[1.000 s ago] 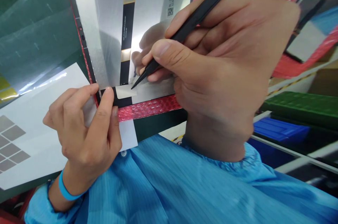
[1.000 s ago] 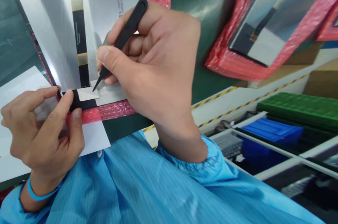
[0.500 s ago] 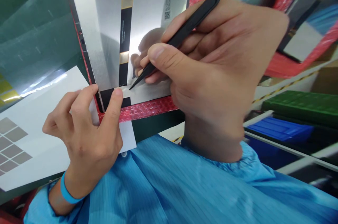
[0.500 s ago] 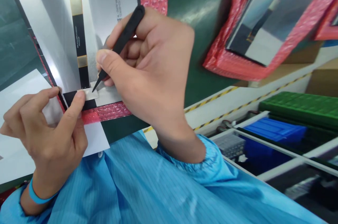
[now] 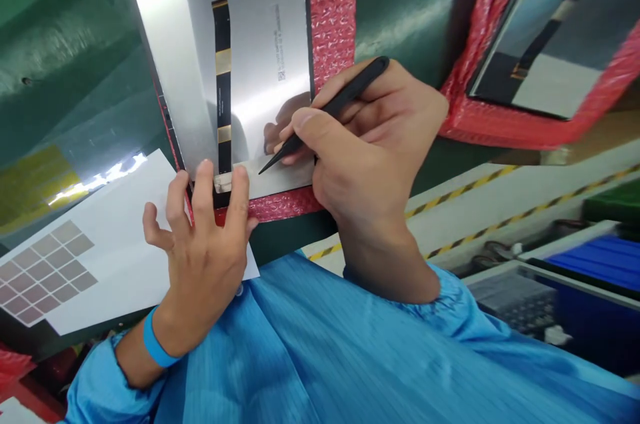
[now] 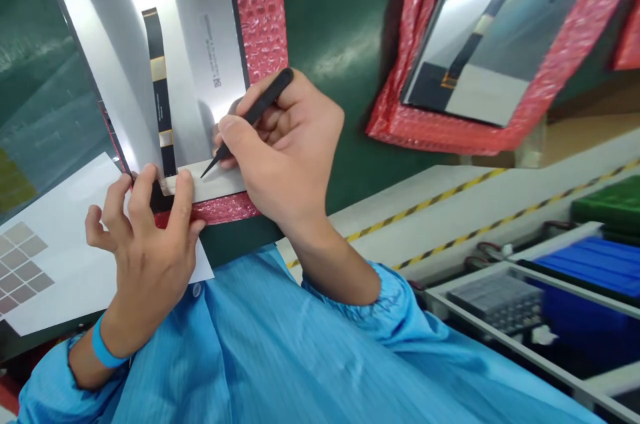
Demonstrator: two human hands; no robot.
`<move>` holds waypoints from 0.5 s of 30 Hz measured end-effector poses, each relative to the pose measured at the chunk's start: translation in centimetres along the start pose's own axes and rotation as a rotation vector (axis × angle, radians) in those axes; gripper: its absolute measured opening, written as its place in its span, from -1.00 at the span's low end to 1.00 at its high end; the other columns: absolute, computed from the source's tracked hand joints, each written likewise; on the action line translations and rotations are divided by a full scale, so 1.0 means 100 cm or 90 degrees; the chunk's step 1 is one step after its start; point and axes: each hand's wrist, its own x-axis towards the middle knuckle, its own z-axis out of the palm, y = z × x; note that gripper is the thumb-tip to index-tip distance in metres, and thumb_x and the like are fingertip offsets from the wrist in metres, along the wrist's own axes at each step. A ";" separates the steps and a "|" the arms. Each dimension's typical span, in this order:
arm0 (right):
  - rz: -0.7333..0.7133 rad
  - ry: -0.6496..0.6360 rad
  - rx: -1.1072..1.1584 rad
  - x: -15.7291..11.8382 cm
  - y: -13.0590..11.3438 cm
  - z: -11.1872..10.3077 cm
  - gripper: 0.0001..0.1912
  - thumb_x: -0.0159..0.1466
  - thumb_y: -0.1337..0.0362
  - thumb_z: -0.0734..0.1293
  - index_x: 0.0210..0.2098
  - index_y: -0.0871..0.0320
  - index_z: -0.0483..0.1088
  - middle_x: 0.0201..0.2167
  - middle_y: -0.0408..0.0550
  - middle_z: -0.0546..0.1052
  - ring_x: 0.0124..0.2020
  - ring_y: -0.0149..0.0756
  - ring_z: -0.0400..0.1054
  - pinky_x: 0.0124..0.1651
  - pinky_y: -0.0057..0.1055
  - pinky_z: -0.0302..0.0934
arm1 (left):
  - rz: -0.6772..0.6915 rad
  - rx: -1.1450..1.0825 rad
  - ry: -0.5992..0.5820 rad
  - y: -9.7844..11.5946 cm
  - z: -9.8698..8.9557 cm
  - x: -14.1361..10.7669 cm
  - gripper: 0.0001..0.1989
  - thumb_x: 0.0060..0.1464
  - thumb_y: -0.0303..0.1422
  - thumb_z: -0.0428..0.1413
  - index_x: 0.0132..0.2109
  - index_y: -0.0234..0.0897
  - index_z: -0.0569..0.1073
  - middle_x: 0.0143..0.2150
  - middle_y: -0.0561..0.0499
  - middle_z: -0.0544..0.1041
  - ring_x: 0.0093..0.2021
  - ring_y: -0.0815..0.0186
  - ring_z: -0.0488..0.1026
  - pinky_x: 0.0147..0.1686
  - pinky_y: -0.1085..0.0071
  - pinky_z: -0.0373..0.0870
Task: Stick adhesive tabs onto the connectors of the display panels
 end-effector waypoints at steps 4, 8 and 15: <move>0.013 0.017 -0.013 0.002 0.003 -0.001 -0.80 0.30 0.42 0.47 -0.29 0.04 0.39 -0.47 -0.23 0.57 -0.46 -0.34 0.55 -0.51 -0.49 0.42 | -0.036 0.024 0.010 -0.008 -0.004 -0.010 -0.49 0.43 -0.18 0.13 0.46 0.01 0.41 0.53 -0.41 0.26 0.47 -0.41 0.20 0.27 -0.43 -0.01; 0.021 0.021 -0.018 0.005 0.005 0.000 -0.79 0.30 0.37 0.49 -0.32 0.03 0.38 -0.44 -0.20 0.57 -0.46 -0.31 0.54 -0.53 -0.44 0.40 | -0.048 0.055 0.022 -0.020 -0.012 -0.019 -0.53 0.42 -0.22 0.14 0.40 -0.03 0.46 0.53 -0.41 0.26 0.48 -0.45 0.17 0.27 -0.47 0.02; 0.072 0.019 0.033 0.005 0.001 0.006 -0.85 0.18 0.35 0.50 -0.36 0.08 0.44 -0.49 -0.16 0.59 -0.53 -0.34 0.50 -0.56 -0.50 0.41 | -0.249 -0.248 0.038 -0.018 -0.030 0.033 -0.30 0.48 -0.13 -0.01 0.52 -0.55 0.13 0.29 -0.46 0.50 0.30 -0.12 0.46 0.27 -0.02 0.38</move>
